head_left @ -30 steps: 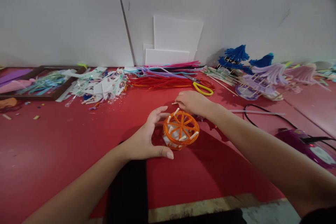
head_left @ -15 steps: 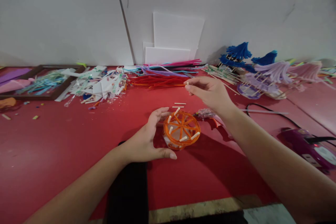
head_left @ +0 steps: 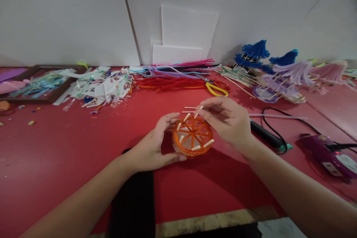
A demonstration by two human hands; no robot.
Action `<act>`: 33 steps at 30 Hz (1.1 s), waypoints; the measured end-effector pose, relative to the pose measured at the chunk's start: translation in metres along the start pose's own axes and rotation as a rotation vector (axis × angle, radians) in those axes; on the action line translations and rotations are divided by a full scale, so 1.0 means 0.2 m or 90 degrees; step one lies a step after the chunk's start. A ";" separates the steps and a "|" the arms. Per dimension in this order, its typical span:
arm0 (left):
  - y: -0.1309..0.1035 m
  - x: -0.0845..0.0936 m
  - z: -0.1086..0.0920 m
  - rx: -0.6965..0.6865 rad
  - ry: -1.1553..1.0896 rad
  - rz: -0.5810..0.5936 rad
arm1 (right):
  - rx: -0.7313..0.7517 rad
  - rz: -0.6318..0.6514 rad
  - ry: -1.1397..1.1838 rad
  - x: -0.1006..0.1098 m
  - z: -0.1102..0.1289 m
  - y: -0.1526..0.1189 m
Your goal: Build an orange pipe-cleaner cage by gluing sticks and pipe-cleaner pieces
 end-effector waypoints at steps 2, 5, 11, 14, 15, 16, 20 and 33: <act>0.00 0.00 0.00 0.006 -0.009 -0.001 | 0.020 0.010 -0.033 -0.02 0.00 -0.01; 0.00 0.00 0.01 0.018 -0.010 0.003 | 0.038 0.008 -0.071 -0.03 0.01 -0.02; -0.01 0.00 0.01 0.023 0.010 0.005 | 0.051 -0.001 -0.089 -0.03 0.02 -0.04; -0.01 0.00 0.02 0.023 0.016 0.004 | 0.046 -0.009 -0.113 -0.02 0.02 -0.03; -0.01 0.00 0.02 0.023 0.017 0.005 | 0.045 -0.010 -0.118 -0.01 0.02 -0.03; -0.01 0.00 0.01 0.023 0.017 0.005 | 0.045 -0.009 -0.120 -0.01 0.01 -0.03; 0.00 0.00 0.00 0.022 0.025 0.010 | 0.050 0.005 -0.104 -0.02 0.01 -0.04; 0.00 0.00 -0.01 0.022 0.036 0.014 | 0.070 0.017 -0.128 -0.03 0.02 -0.04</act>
Point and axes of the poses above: each hand's wrist, its own y-axis towards the middle knuckle, its own x-axis out of the back of the hand, z = x × y, the point moved 10 cm from there along y, towards the middle knuckle, and after that the axes turned 8 degrees about -x, right-handed, at the moved point
